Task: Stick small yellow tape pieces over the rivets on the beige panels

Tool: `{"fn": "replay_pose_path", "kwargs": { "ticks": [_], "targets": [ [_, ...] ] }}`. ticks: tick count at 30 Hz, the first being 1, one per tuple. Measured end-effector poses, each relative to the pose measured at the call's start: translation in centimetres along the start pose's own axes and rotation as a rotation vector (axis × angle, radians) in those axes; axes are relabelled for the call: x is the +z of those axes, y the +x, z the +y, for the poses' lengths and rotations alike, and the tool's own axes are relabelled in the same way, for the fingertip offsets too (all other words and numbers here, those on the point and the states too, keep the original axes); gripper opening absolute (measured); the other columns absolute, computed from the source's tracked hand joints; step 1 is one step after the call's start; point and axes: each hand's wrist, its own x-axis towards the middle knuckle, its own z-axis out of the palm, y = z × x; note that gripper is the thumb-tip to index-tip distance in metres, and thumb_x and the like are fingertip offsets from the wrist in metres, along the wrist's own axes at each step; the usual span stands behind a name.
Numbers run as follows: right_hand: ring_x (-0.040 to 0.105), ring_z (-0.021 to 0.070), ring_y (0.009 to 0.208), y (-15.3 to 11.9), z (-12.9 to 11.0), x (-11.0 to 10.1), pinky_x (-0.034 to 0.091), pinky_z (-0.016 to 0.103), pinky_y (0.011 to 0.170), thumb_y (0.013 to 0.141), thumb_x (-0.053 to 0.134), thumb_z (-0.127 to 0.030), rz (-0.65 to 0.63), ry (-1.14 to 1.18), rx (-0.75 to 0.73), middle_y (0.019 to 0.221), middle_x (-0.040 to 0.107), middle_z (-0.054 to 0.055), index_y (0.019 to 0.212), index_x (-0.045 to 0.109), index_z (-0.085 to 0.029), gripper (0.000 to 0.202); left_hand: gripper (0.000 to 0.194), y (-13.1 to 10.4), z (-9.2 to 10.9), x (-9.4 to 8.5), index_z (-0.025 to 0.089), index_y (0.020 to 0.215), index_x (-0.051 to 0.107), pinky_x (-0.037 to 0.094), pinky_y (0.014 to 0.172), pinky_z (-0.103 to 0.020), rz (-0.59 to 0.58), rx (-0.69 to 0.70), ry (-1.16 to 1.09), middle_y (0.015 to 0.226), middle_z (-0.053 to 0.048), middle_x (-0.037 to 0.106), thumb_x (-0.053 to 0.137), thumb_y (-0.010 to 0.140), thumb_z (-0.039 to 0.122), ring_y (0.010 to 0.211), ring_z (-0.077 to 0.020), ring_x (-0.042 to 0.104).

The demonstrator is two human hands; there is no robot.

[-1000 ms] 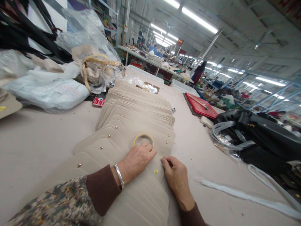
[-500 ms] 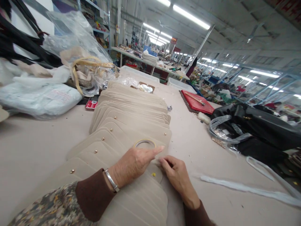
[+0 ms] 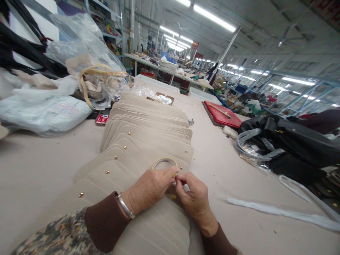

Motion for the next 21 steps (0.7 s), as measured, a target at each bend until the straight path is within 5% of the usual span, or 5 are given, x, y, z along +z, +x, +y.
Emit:
{"fn": "replay_pose_path", "kwargs": {
  "ticks": [5,11,15,21],
  "targets": [
    [0.06,0.012,0.055,-0.3,-0.5,0.1,0.048,0.022,0.057,0.08,0.055,-0.012,0.041,0.024,0.134,0.063,0.066,0.001,0.076,0.066,-0.016,0.013,0.016,0.1,0.1,-0.1,0.019,0.086,0.052,0.041,0.057,-0.025,0.026,0.001,0.079,0.073,0.0,0.06,0.04,0.096,0.015,0.065,-0.0155,0.058],
    [0.057,0.0122,0.044,0.3,-0.2,0.5,0.048,0.022,0.045,0.076,0.065,-0.032,0.025,0.49,0.792,0.052,0.062,-0.002,0.071,0.067,-0.016,0.017,0.022,0.4,0.7,0.2,0.019,0.079,0.052,0.032,0.05,-0.027,0.175,0.114,0.166,0.065,0.001,0.053,0.037,0.094,0.012,0.055,-0.0151,0.048],
    [0.057,0.0115,0.041,0.5,1.8,0.2,0.049,0.022,0.043,0.066,0.075,-0.042,0.1,0.625,0.993,0.051,0.062,-0.003,0.072,0.067,-0.014,0.03,0.017,0.7,0.2,0.2,0.018,0.084,0.053,0.037,0.057,-0.028,0.08,0.032,0.256,0.073,-0.001,0.057,0.042,0.093,0.01,0.065,-0.0173,0.053],
    [0.061,0.012,0.048,-0.1,3.1,-0.1,0.053,0.024,0.05,0.062,0.079,-0.048,0.039,0.632,1.011,0.056,0.066,0.001,0.077,0.071,-0.012,0.04,0.01,1.2,-0.7,-0.2,0.017,0.088,0.057,0.043,0.067,-0.033,-0.181,-0.107,0.397,0.088,-0.005,0.062,0.05,0.093,0.013,0.079,-0.0217,0.054]
  ]
}}
